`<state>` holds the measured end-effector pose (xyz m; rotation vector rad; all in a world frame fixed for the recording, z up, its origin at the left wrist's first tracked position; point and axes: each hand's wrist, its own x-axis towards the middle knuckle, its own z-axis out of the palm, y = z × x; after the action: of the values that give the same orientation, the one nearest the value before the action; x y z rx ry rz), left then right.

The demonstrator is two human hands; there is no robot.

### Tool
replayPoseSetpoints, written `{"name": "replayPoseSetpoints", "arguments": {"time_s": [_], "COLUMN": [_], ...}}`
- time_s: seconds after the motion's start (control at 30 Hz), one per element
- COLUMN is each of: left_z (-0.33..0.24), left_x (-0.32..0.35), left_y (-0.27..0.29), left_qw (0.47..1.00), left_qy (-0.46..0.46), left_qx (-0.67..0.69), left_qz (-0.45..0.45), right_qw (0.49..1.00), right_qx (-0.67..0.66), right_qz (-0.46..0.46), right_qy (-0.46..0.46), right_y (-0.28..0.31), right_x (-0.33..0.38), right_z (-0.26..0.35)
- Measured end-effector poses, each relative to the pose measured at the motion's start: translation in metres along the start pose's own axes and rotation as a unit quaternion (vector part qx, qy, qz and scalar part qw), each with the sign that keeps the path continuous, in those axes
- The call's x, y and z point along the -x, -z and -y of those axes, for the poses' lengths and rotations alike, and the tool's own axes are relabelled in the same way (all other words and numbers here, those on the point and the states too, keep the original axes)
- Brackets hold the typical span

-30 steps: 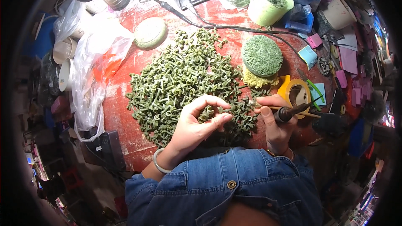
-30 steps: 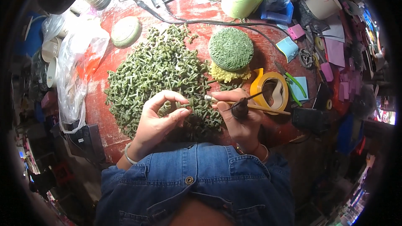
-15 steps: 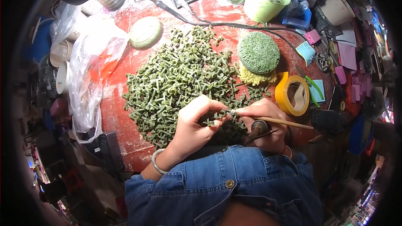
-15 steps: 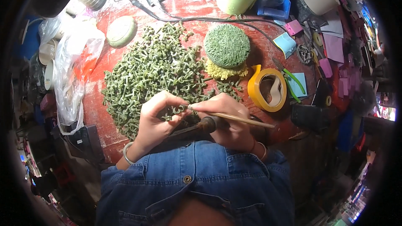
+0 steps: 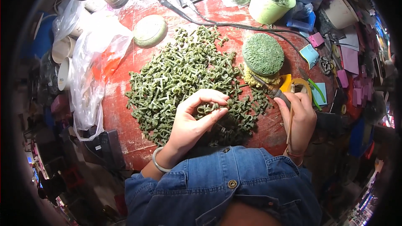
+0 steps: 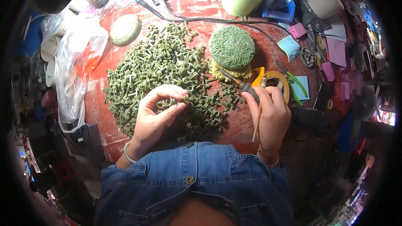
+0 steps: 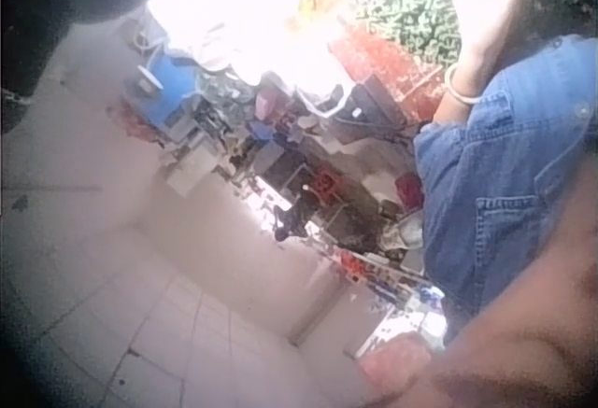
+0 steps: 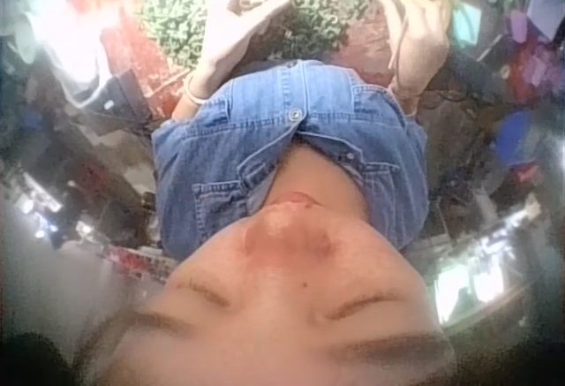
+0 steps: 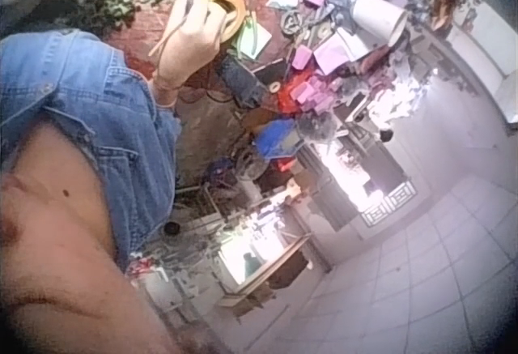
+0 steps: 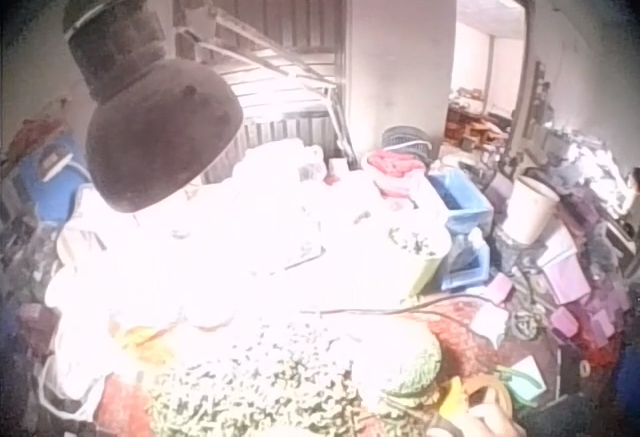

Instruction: The person opens a plastic bag, empties a pile of small green items onto a table, and then uses a soldering iron to join two of the items together.

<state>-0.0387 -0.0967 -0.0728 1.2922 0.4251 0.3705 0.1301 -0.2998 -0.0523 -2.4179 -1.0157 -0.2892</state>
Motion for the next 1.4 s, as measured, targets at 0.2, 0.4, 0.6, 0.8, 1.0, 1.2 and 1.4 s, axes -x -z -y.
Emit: {"name": "replayPoseSetpoints", "arguments": {"time_s": [0.2, 0.4, 0.6, 0.8, 1.0, 1.2, 1.4], "left_z": [0.004, 0.008, 0.01, 0.009, 0.006, 0.005, 0.007], "left_x": [-0.001, -0.003, -0.002, -0.002, -0.001, 0.0, -0.003], "left_y": [0.001, 0.002, 0.004, 0.002, 0.0, -0.001, 0.0], "left_qw": [0.999, 0.989, 0.978, 0.984, 0.99, 0.995, 0.987], "left_qy": [-0.038, -0.118, -0.151, -0.145, -0.111, -0.074, -0.122], "left_qx": [-0.028, -0.094, -0.146, -0.108, -0.086, -0.049, -0.098], "left_qz": [-0.001, -0.004, 0.013, -0.011, -0.022, -0.036, -0.024], "right_qw": [0.973, 0.956, 0.956, 0.956, 0.983, 0.999, 0.971], "right_qx": [-0.219, -0.262, -0.268, -0.274, -0.159, -0.026, -0.234], "right_qz": [-0.023, 0.017, 0.012, -0.003, -0.051, -0.043, -0.042], "right_qy": [0.068, 0.132, 0.118, 0.103, 0.077, 0.015, -0.017], "right_y": [-0.001, -0.015, -0.019, -0.021, -0.023, -0.019, -0.021], "right_x": [0.001, 0.005, 0.007, 0.008, 0.001, -0.003, -0.001], "right_z": [0.004, 0.008, 0.001, 0.0, -0.005, -0.015, -0.006]}}
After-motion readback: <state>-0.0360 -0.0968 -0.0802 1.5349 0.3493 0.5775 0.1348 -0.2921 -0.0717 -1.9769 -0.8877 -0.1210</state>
